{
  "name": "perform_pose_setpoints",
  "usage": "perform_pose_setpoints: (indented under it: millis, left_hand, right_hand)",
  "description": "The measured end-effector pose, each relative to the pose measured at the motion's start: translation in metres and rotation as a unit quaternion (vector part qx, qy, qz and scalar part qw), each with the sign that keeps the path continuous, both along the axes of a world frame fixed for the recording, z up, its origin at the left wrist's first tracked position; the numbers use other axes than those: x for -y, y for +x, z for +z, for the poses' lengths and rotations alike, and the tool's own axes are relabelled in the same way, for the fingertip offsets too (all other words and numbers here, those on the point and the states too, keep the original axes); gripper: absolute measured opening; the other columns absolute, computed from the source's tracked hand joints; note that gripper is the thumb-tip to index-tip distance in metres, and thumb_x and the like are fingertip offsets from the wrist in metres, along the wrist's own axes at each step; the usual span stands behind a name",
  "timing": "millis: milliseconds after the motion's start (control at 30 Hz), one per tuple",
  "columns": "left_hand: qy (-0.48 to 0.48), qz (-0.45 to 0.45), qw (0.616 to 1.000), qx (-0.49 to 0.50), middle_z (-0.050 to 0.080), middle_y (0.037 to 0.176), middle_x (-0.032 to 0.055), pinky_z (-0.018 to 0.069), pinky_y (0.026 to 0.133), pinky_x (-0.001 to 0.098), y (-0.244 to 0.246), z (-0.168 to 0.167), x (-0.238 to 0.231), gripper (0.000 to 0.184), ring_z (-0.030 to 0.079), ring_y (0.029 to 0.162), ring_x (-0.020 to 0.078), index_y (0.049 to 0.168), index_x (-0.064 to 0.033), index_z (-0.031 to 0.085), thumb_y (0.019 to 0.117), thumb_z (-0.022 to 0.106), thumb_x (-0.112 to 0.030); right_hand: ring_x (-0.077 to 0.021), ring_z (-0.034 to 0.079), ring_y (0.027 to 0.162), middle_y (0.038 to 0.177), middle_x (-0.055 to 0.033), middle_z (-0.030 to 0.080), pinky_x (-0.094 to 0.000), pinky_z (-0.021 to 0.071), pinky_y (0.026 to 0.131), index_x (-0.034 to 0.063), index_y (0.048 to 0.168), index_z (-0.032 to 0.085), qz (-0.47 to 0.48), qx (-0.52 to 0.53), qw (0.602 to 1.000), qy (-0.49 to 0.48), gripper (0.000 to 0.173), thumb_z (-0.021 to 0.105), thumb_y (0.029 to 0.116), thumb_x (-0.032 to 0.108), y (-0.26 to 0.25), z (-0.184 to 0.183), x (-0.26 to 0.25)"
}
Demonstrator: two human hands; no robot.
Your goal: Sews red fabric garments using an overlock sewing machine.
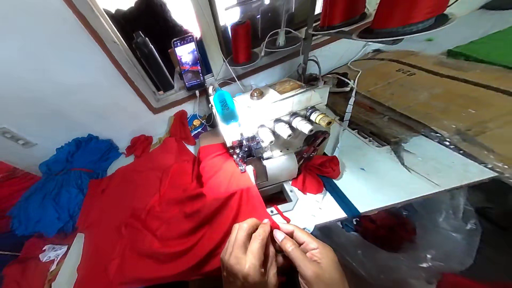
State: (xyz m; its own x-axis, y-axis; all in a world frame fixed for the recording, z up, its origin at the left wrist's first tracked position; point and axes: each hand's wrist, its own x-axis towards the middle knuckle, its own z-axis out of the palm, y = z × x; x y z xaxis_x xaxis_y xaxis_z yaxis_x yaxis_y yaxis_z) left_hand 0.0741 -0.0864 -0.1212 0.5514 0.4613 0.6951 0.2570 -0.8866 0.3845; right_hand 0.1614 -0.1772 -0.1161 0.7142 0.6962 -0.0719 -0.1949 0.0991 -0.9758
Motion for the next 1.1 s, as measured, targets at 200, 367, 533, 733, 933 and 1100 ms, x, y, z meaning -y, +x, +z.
perform_pose_setpoints:
  millis: [200, 367, 533, 733, 933, 1100]
  left_hand:
    - [0.038, -0.015, 0.999, 0.014, 0.073, 0.092, 0.0087, 0.0581, 0.083, 0.0194, -0.003, 0.001, -0.004, 0.011, 0.07, 0.09, 0.0117, 0.095, -0.0045, 0.079, 0.0877, 0.071, -0.008]
    - [0.038, -0.023, 0.999, 0.011, 0.072, 0.092, 0.0088, 0.0579, 0.082, 0.0191, -0.006, 0.003, -0.003, 0.011, 0.07, 0.089, 0.0112, 0.096, -0.0047, 0.079, 0.088, 0.072, -0.009]
    - [0.034, -0.025, 0.999, -0.004, 0.071, 0.1, 0.0087, 0.0552, 0.092, 0.0249, -0.012, -0.003, -0.002, 0.015, 0.067, 0.1, 0.0157, 0.1, -0.0069, 0.079, 0.0865, 0.076, -0.013]
    - [0.127, 0.039, 0.99, -0.053, 0.07, 0.116, 0.012, 0.0486, 0.102, 0.0409, -0.005, -0.001, -0.026, 0.028, 0.063, 0.115, 0.0266, 0.116, -0.013, 0.074, 0.0898, 0.066, -0.021]
    - [0.18, 0.059, 0.978, -0.09, 0.074, 0.116, 0.009, 0.0504, 0.099, 0.0432, -0.001, 0.011, -0.055, 0.024, 0.066, 0.112, 0.027, 0.107, -0.018, 0.08, 0.0942, 0.06, -0.012]
    - [0.173, 0.063, 0.974, -0.13, 0.075, 0.115, 0.009, 0.057, 0.093, 0.0415, 0.009, 0.024, -0.086, 0.029, 0.071, 0.106, 0.0276, 0.107, -0.0164, 0.081, 0.0906, 0.059, -0.008]
  right_hand:
    - [-0.0043, 0.07, 0.066, 0.078, 0.0018, 0.074, -0.024, 0.0612, 0.063, 0.0015, 0.106, 0.073, -0.008, 0.07, 0.997, -0.042, 0.016, 0.059, 0.0988, 0.006, -0.001, -0.002, 0.0]
    - [-0.0047, 0.071, 0.067, 0.079, 0.0015, 0.074, -0.024, 0.0617, 0.063, 0.0014, 0.104, 0.072, 0.002, 0.05, 0.999, -0.023, 0.016, 0.057, 0.0992, 0.004, -0.001, 0.003, -0.001]
    - [-0.012, 0.071, 0.062, 0.073, -0.0042, 0.073, -0.0287, 0.062, 0.059, 0.0026, 0.088, 0.071, 0.025, -0.136, 0.99, 0.016, 0.013, 0.066, 0.0978, 0.009, 0.01, 0.011, -0.012]
    - [-0.0059, 0.065, 0.068, 0.073, 0.0007, 0.07, -0.0243, 0.0552, 0.068, 0.0065, 0.082, 0.073, -0.01, -0.119, 0.993, 0.019, 0.014, 0.068, 0.0945, 0.007, 0.011, 0.006, -0.013]
    - [-0.0102, 0.069, 0.072, 0.075, -0.0026, 0.072, -0.0277, 0.058, 0.071, 0.006, 0.081, 0.075, -0.056, -0.119, 0.991, 0.024, 0.013, 0.069, 0.0926, 0.009, 0.016, 0.003, -0.04]
    - [-0.0145, 0.074, 0.072, 0.077, -0.0062, 0.075, -0.0289, 0.0634, 0.068, 0.0039, 0.083, 0.076, -0.053, -0.104, 0.992, 0.045, 0.016, 0.068, 0.094, 0.014, 0.028, -0.003, -0.082]
